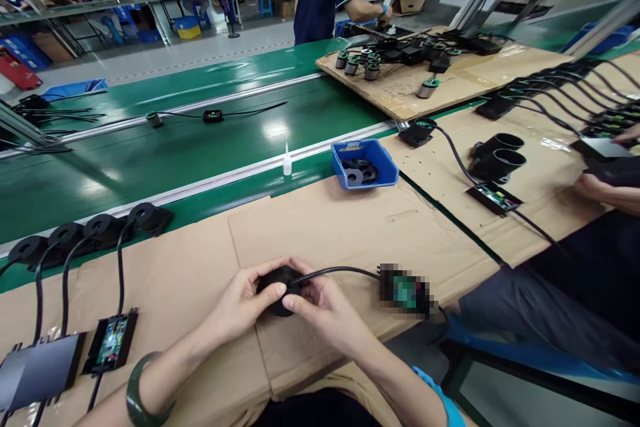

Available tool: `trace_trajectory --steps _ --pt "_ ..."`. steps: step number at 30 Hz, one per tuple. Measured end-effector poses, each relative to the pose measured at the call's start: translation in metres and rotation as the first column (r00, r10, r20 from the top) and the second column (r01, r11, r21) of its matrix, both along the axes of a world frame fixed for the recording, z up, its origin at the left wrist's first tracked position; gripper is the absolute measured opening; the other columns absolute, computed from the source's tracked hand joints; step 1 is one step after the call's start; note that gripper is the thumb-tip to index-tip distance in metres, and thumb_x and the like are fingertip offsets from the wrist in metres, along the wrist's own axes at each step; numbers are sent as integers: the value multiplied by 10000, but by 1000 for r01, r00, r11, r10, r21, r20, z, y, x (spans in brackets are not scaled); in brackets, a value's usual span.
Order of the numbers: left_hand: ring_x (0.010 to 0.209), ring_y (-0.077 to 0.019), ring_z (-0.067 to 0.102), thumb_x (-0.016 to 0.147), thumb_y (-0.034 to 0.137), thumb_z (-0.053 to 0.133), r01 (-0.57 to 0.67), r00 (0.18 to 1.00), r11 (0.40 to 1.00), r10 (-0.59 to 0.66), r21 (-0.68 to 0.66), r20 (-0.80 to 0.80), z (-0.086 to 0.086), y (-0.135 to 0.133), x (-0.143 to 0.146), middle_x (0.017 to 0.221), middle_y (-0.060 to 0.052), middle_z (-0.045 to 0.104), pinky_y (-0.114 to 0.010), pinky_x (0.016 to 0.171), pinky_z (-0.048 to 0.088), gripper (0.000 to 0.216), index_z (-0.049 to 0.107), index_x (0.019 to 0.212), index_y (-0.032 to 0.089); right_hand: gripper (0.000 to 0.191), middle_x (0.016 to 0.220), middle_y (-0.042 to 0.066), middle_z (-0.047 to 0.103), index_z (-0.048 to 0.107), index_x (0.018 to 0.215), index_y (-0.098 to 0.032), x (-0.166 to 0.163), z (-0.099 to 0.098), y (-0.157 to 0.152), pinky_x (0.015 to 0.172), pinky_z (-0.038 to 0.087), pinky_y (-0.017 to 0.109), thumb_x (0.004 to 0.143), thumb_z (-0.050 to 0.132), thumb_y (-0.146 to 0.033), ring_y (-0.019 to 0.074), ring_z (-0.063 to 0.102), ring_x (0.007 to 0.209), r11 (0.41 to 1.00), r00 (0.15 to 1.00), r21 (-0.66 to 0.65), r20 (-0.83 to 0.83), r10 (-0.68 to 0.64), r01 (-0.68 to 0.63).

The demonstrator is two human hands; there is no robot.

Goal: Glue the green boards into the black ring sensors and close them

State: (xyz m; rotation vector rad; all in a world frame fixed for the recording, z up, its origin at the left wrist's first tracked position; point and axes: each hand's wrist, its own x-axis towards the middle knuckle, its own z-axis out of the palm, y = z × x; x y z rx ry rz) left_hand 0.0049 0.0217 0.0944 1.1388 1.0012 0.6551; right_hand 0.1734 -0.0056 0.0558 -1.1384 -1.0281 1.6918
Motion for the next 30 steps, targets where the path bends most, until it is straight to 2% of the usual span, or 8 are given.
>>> trace_trajectory --steps 2,4,8,13,20,22,26,30 --pt "1243 -293 573 800 430 751 -14 993 997 23 -76 113 3 0 -1 1309 -98 658 -431 1104 400 499 663 1233 198 675 1339 136 615 630 1264 -180 0 7 0 1076 427 494 724 758 -564 326 556 1240 1000 998 -16 -60 -9 9" --pt "1256 -277 569 799 405 765 4 988 995 11 -98 154 6 0 -1 1316 -83 657 -401 1097 414 474 664 1218 209 689 1349 136 608 618 1275 -182 0 12 -3 1121 377 502 737 738 -595 323 522 1289 999 995 -41 -92 -25 22" --pt "1276 -275 556 792 404 774 67 994 995 -61 -71 92 8 -1 0 1334 -86 646 -403 1117 396 492 656 1226 205 771 1403 127 565 586 1318 -204 -1 8 -13 1173 294 517 695 760 -624 325 436 1370 991 992 -91 -75 -103 96" --pt "1276 -298 556 751 398 800 98 995 994 -98 -48 19 7 2 5 1306 -95 665 -429 1123 392 477 694 1166 188 697 1363 133 601 657 1227 -197 -1 2 -17 1157 321 530 676 787 -604 339 441 1365 986 985 -80 -81 -154 147" --pt "1184 -323 622 697 373 833 62 998 994 -62 -85 8 8 6 11 1191 -102 727 -458 1068 447 413 749 1039 158 512 1259 105 682 741 1017 -207 3 12 -12 1123 380 502 647 838 -545 320 549 1270 987 979 -66 -136 -154 146" --pt "1172 -328 628 686 378 839 53 999 993 -52 -109 9 9 5 10 1180 -105 731 -461 1067 447 416 756 1026 153 534 1283 101 667 734 1037 -204 2 13 -13 1130 373 491 646 836 -553 315 538 1282 986 978 -80 -141 -156 146" --pt "1170 -320 626 674 362 852 -3 1000 987 7 -161 22 10 -3 6 1175 -116 729 -462 1067 445 466 733 1071 149 680 1324 93 636 649 1217 -228 -5 15 -18 1128 383 465 675 789 -614 289 533 1288 975 967 -111 -148 -209 193" --pt "1218 -299 586 734 309 794 -48 998 998 50 -51 37 10 -17 4 1264 -129 658 -424 1057 455 443 689 1139 163 636 1293 95 652 649 1232 -231 -6 18 -25 1127 385 452 751 709 -642 290 541 1277 987 975 -21 -153 -163 162"
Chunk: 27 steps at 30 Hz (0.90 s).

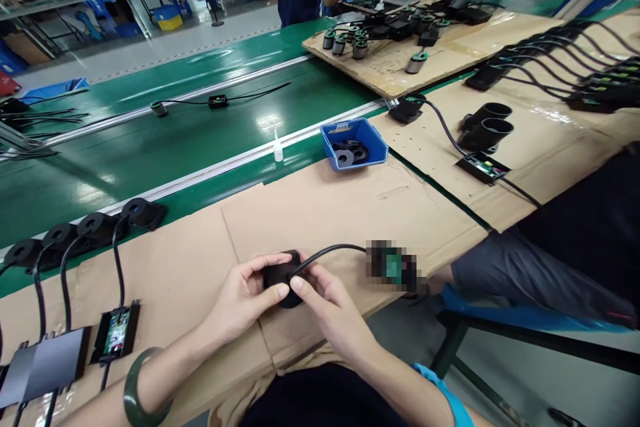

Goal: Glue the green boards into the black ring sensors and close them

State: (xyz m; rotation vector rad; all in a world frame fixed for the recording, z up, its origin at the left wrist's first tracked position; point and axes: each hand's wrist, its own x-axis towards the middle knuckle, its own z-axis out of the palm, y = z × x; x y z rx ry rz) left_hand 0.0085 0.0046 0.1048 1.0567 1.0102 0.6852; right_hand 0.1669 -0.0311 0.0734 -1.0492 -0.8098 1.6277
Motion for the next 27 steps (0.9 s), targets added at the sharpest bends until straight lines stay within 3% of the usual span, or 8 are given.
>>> trace_trajectory --steps 4,7,17,20,24,27 --pt "1179 -287 583 745 183 709 136 965 969 -83 206 -247 6 -6 -2 1211 -120 610 -411 1022 465 405 691 1150 186 604 1280 122 656 661 1248 -223 4 -7 -10 1137 334 541 823 613 -649 336 518 1288 995 966 78 254 45 -67" --pt "1162 -278 576 773 157 652 249 914 931 -134 268 -383 10 -7 -3 1194 -106 608 -405 1016 452 412 691 1178 225 562 1254 137 668 643 1286 -224 3 -14 -16 1129 335 554 882 543 -601 340 516 1289 990 906 119 422 23 -80" --pt "1067 -285 602 770 237 701 172 937 935 -58 309 -344 -3 -3 -2 1070 -106 654 -421 939 485 336 756 1101 244 457 1182 114 709 646 1284 -228 -2 -22 -13 1127 364 509 937 538 -507 310 556 1250 984 936 174 349 -30 -33" --pt "1092 -295 604 751 282 746 140 965 964 -81 227 -251 -6 2 -5 1095 -116 666 -428 954 487 356 756 1101 219 390 1187 91 704 687 1203 -222 0 -23 -8 1136 364 479 932 568 -476 301 546 1266 987 955 155 298 -15 -33" --pt "1158 -305 613 738 367 795 108 991 994 -109 -19 -81 -6 9 -9 1274 -121 652 -419 982 499 468 701 1159 186 346 1103 73 721 705 1063 -197 7 -17 3 1049 461 439 882 630 -483 295 617 1156 988 968 115 240 77 -107" --pt "1135 -302 635 730 407 808 97 994 993 -101 -65 -46 -4 12 -10 1245 -119 684 -408 977 503 504 676 1152 164 384 1074 86 726 676 1054 -178 12 -9 15 974 519 431 787 736 -447 288 658 1083 980 974 69 138 177 -188"
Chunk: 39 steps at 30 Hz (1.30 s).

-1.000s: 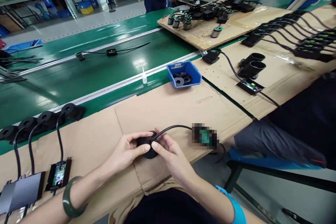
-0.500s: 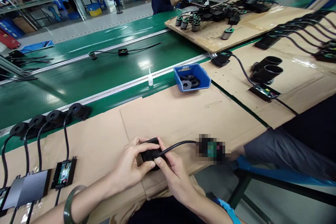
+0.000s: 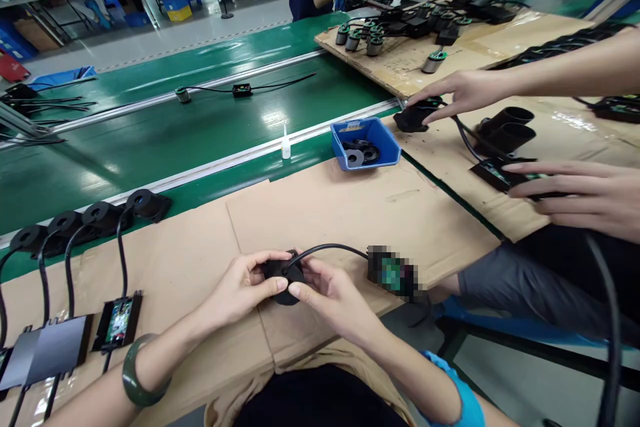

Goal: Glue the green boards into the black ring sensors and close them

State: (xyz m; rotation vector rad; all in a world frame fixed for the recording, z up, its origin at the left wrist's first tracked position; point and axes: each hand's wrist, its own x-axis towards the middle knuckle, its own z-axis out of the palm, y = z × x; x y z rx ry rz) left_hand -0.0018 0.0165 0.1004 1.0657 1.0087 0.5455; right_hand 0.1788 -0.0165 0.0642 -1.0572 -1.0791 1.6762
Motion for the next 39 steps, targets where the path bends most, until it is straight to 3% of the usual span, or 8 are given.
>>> trace_trajectory --steps 4,9,14,21,26,30,34,39 --pt "1104 -299 649 729 395 810 28 1000 1000 -28 3 -8 1 1 0 1196 -118 703 -398 954 509 478 677 1116 148 430 1005 88 747 661 999 -177 2 7 9 959 531 457 673 826 -401 290 679 1052 996 999 -84 -43 34 -37" --pt "1082 -298 658 710 362 822 4 1000 1000 -4 -25 1 0 2 3 1157 -109 721 -414 966 500 433 704 1071 153 436 1021 85 745 619 976 -187 2 3 10 908 558 426 644 845 -357 261 694 1005 986 999 -166 -36 3 -8" --pt "1074 -293 666 687 343 834 -29 998 998 31 -49 48 -2 9 3 1110 -94 749 -403 970 496 386 739 1016 164 433 954 82 739 604 929 -177 4 1 16 877 563 416 620 849 -355 253 701 953 980 1000 -200 -4 7 -7" --pt "935 -230 678 740 384 788 22 998 995 -17 -94 54 -3 18 -3 1004 -67 761 -327 861 500 388 731 1056 167 434 977 74 741 625 960 -173 8 7 27 924 539 414 622 844 -334 232 697 965 983 998 -180 33 45 -39" --pt "942 -210 645 783 439 751 59 997 996 -54 -74 57 -4 17 -3 1031 -58 736 -294 843 480 400 710 1078 171 442 990 80 742 630 982 -169 10 8 26 910 546 402 637 837 -353 234 696 975 983 997 -181 51 50 -40" --pt "1047 -229 621 851 461 679 14 997 998 -9 -64 76 -5 11 -5 1154 -71 705 -307 899 464 399 682 1145 191 435 985 81 738 625 982 -164 11 8 25 892 543 376 650 830 -356 221 690 961 982 996 -186 76 50 -35" --pt "1156 -253 578 849 401 689 -36 992 996 44 -77 117 -7 2 -7 1283 -92 638 -326 955 447 416 625 1204 193 442 984 79 727 613 960 -169 10 8 25 865 540 338 629 835 -360 200 679 944 980 996 -198 83 33 -16" --pt "1149 -237 574 781 270 754 -8 995 999 12 -38 103 -4 -4 -2 1257 -93 626 -332 987 438 457 583 1195 180 435 955 65 713 586 945 -182 9 10 24 865 534 320 624 831 -346 185 667 933 979 996 -203 89 21 -3"
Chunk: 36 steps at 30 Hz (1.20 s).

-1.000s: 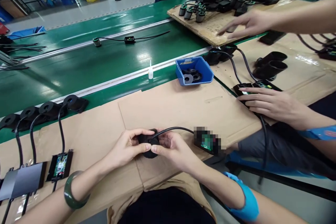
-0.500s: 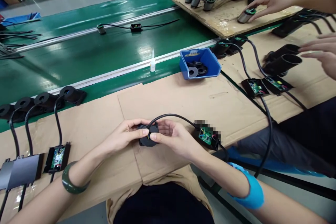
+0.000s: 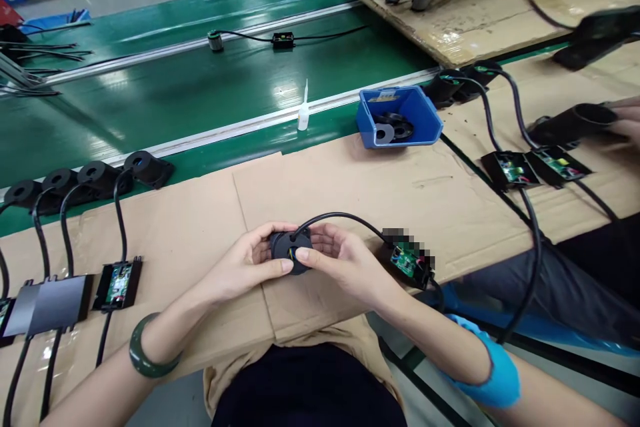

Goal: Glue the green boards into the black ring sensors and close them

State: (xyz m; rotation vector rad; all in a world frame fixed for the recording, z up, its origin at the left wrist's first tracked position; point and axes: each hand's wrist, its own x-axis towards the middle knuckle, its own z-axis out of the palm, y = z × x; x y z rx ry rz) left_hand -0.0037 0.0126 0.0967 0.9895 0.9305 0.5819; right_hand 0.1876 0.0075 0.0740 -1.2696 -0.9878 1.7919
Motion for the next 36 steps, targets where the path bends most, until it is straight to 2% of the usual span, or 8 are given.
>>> trace_trajectory --steps 4,8,13,21,27,31,34,36 --pt "1048 -209 604 700 191 779 -21 999 999 19 -41 -50 5 1 5 1142 -76 656 -318 916 470 493 574 1148 170 437 945 63 704 570 938 -184 2 1 0 840 544 319 616 831 -324 189 670 922 1000 999 -12 23 29 -29" --pt "936 -185 618 625 149 783 -37 997 994 30 -100 -72 7 5 8 1034 -58 666 -302 829 492 517 589 1104 151 450 1011 85 704 577 989 -168 6 2 4 852 550 329 642 819 -322 201 678 960 992 992 -11 19 126 -126" --pt "896 -178 623 561 108 775 -51 996 992 43 -117 -75 9 8 10 1025 -52 672 -291 786 496 514 617 1048 145 489 1059 111 709 579 1027 -163 7 2 6 843 568 339 648 823 -350 225 688 988 979 979 -15 -20 201 -201" --pt "852 -179 615 537 120 781 -65 992 991 53 -115 -111 7 7 10 1013 -50 689 -287 746 486 523 644 1041 158 463 1054 128 725 590 1031 -157 6 2 1 823 569 366 689 790 -396 256 694 976 980 979 36 68 192 -195" --pt "833 -193 635 526 107 790 -87 996 988 81 -130 -49 -3 4 9 1005 -56 696 -291 714 474 527 649 1030 173 555 1039 140 729 596 1029 -158 2 2 0 825 589 403 626 841 -451 289 707 949 991 991 30 44 128 -130" --pt "959 -232 643 439 80 878 -196 974 969 210 -152 85 -17 -3 7 1087 -82 689 -342 825 483 728 582 1092 202 575 1015 146 743 636 987 -156 3 -1 -2 879 583 437 586 866 -498 315 708 973 995 996 34 31 89 -90" --pt "1044 -278 625 427 259 940 -343 932 935 351 -90 94 -24 -14 13 1098 -119 670 -398 924 456 746 556 1060 173 568 1029 146 749 662 973 -153 4 -3 -4 898 581 434 586 868 -514 327 703 1002 997 997 61 69 39 -43" --pt "1107 -305 597 477 409 920 -425 899 905 426 -37 100 -24 -23 21 1130 -141 654 -420 985 422 735 553 1062 156 551 1045 141 751 674 976 -150 3 -4 -8 923 572 422 610 855 -520 332 688 1049 995 997 103 78 -14 6"
